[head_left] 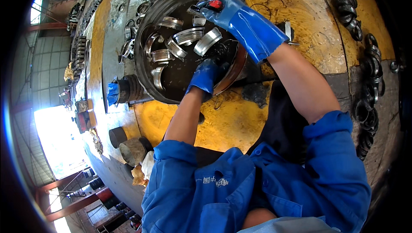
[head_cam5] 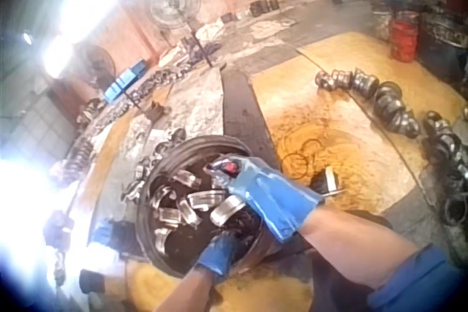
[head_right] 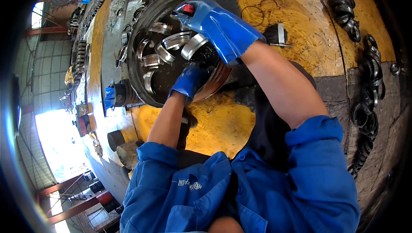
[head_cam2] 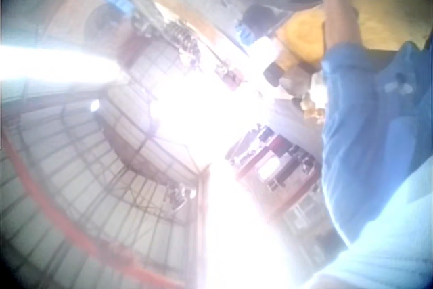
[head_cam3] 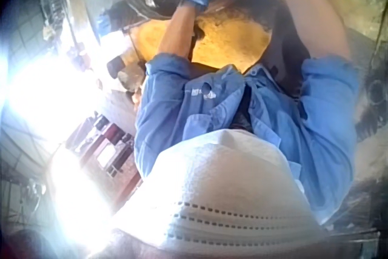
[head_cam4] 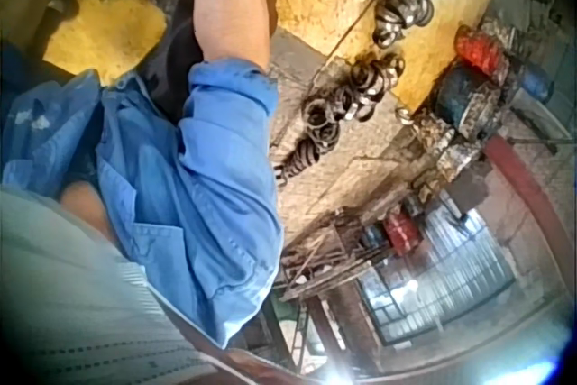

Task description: The person washes metal bearing components in a basin of dark liquid, using a brush to scrub the surfaces of each part before returning it to the basin.

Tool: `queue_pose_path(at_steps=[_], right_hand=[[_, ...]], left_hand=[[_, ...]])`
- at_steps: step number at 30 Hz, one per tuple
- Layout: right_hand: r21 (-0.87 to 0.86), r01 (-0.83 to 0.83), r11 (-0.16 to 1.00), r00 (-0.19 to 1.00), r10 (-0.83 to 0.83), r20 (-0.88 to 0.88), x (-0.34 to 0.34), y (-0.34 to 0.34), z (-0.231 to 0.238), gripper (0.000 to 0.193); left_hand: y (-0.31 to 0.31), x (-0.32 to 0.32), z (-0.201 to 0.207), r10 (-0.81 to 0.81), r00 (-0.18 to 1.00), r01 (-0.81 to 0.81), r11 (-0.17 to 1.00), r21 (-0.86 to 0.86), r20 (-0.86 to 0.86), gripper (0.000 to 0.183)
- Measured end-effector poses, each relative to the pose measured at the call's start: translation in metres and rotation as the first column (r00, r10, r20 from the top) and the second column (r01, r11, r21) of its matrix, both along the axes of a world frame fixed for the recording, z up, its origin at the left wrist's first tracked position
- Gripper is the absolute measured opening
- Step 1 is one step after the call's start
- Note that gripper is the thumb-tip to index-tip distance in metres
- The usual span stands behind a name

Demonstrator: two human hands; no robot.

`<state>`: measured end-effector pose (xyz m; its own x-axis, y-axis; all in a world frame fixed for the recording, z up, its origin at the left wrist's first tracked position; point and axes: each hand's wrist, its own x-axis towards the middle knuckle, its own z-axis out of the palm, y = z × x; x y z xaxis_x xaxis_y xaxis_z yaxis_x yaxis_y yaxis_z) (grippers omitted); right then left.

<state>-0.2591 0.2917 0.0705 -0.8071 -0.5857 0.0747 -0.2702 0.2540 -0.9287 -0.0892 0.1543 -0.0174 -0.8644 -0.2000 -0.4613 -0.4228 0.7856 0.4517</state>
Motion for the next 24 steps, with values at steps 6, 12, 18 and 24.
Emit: queue_pose_path(at_steps=[6, 12, 18, 24], right_hand=[[0.017, 0.035, 0.999, 0.997, -0.034, -0.071, 0.002, -0.003, -0.002, 0.032], [0.029, -0.015, 0.999, 0.999, 0.016, -0.046, 0.004, -0.006, 0.004, 0.032], [0.029, 0.004, 1.000, 1.000, -0.004, 0.003, -0.003, -0.008, -0.007, 0.038], [0.037, 0.029, 0.999, 0.999, -0.031, 0.045, -0.001, -0.013, -0.006, 0.044]], left_hand=[[-0.001, -0.013, -0.035, -0.133, 0.984, 0.125, 0.990, -0.066, -0.121, 0.038], [-0.014, -0.015, -0.043, -0.159, 0.982, 0.174, 0.971, 0.162, -0.103, 0.032], [0.009, -0.013, 0.004, -0.057, 0.998, 0.057, 0.998, 0.029, -0.017, 0.031], [-0.005, 0.018, 0.017, 0.314, 0.949, -0.277, 0.815, 0.510, 0.013, 0.041]])
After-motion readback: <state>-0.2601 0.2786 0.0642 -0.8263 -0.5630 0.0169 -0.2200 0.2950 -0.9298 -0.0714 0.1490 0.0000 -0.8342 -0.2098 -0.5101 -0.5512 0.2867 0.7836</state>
